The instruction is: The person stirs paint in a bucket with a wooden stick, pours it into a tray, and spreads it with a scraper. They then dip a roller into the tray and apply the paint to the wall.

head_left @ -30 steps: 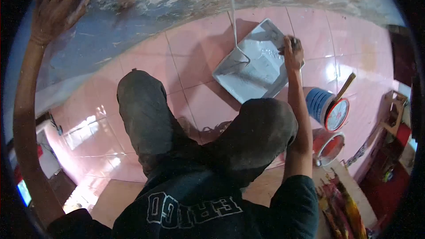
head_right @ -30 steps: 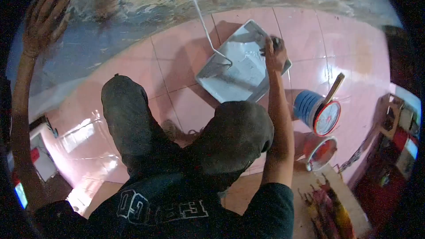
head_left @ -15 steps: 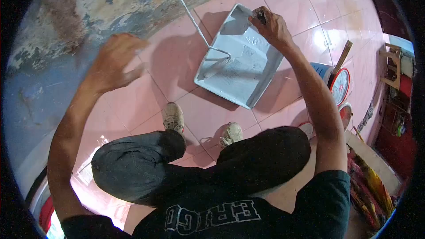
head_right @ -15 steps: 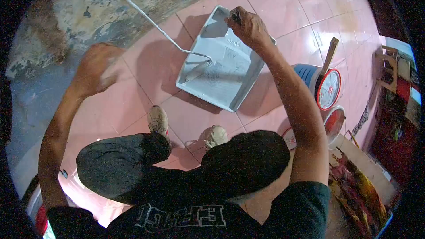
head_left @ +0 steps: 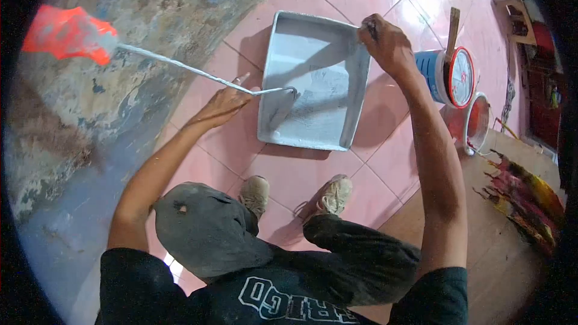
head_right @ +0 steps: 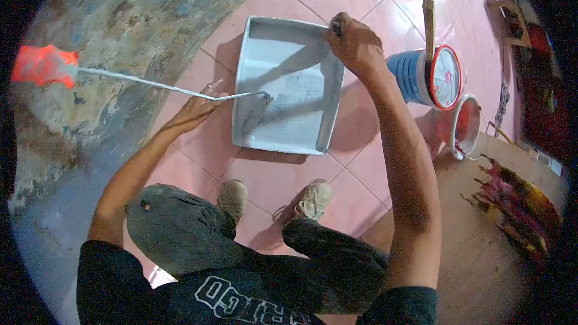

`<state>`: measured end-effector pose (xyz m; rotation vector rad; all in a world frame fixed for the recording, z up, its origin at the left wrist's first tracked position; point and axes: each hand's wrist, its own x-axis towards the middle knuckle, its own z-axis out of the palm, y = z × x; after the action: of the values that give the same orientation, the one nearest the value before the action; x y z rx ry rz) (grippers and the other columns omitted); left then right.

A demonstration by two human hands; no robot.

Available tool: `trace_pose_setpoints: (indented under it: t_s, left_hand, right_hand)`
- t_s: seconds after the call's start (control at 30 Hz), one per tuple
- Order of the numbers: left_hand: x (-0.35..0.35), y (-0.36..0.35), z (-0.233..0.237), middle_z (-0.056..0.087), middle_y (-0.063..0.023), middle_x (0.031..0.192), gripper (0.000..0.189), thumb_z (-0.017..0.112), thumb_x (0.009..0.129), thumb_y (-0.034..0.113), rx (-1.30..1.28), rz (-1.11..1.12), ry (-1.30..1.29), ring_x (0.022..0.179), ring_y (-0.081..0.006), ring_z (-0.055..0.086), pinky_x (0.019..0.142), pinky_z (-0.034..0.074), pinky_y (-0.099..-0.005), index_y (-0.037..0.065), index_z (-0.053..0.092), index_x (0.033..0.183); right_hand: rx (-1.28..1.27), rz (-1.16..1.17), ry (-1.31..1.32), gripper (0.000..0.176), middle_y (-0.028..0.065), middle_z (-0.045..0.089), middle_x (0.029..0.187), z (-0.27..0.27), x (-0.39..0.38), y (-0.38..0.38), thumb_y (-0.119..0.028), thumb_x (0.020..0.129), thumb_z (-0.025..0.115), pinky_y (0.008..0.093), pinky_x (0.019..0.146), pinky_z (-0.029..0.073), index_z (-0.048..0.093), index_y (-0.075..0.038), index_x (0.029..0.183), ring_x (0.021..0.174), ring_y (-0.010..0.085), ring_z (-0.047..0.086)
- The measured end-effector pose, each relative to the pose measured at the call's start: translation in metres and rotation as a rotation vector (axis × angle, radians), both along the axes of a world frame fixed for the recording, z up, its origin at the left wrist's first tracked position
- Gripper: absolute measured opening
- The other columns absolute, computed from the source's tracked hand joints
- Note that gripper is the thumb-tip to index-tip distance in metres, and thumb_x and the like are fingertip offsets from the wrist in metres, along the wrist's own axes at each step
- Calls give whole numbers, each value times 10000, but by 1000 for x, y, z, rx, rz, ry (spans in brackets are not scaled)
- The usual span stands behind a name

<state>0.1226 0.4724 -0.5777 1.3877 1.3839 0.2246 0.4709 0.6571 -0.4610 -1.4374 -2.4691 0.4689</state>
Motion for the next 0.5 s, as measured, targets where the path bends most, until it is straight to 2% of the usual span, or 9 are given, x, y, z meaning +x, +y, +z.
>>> trace_pose_setpoints:
  t_s: [0.03,0.1,0.17,0.2,0.27,0.3,0.33,0.4,0.5]
  left_hand:
    - [7,-3,-12,348,-158,1482,874,454,878,681,35,89,-40,1321,-298,415,1027,401,-400,19,331,1436]
    - [17,-9,-30,371,-158,1469,877,444,875,693,54,98,-50,1317,-290,419,1029,393,-396,31,331,1440]
    - [33,-17,-52,459,-178,1392,871,438,873,704,11,232,-107,1263,-289,460,1009,390,-383,44,353,1433]
    - [41,-18,-52,459,-178,1392,871,438,873,704,-2,223,-112,1263,-289,460,1009,390,-383,44,353,1433]
    - [58,-10,-35,539,-196,1263,836,464,870,692,-94,271,-38,1164,-293,512,955,412,-396,10,429,1352]
    - [69,-9,-12,569,-205,1151,767,479,874,674,-17,317,12,1073,-290,543,921,417,-407,0,489,1242]
    - [70,-5,-8,569,-205,1151,767,479,874,674,-14,319,10,1073,-290,543,921,417,-407,0,489,1242]
    - [71,-3,-8,588,-231,1212,874,529,815,703,-82,339,-46,1165,-423,530,984,406,-456,53,385,1381]
    - [68,-8,-35,597,-239,1187,924,545,784,730,-31,362,32,1151,-406,547,971,418,-459,45,370,1379]
  right_hand:
    - [6,-69,-26,305,213,652,881,-3,6,-3,-338,898,576,486,732,498,569,-47,990,851,403,641]
    - [21,-156,-21,308,227,641,904,-12,19,-14,-335,916,548,480,742,491,554,-35,985,866,413,629]
    - [-7,-218,-27,312,227,639,911,-19,25,-24,-340,915,549,483,742,485,553,-34,981,867,417,624]
    - [-12,-251,-31,317,227,636,919,-22,27,-27,-345,914,550,485,743,480,553,-34,976,867,421,620]
    - [14,-253,-10,326,233,630,907,-31,28,-36,-347,910,556,495,728,471,549,-26,970,852,431,612]
    - [8,-292,8,325,237,629,892,-33,25,-38,-343,910,558,495,721,469,549,-23,964,850,433,611]
    - [3,-329,26,323,241,627,878,-35,21,-38,-339,910,560,495,714,467,549,-20,959,847,434,609]
    - [32,-306,74,323,243,629,866,-37,15,-38,-336,910,561,494,718,471,552,-17,959,847,435,612]
    - [48,-276,167,321,246,632,851,-40,3,-41,-330,908,563,490,725,479,560,-12,953,842,435,617]
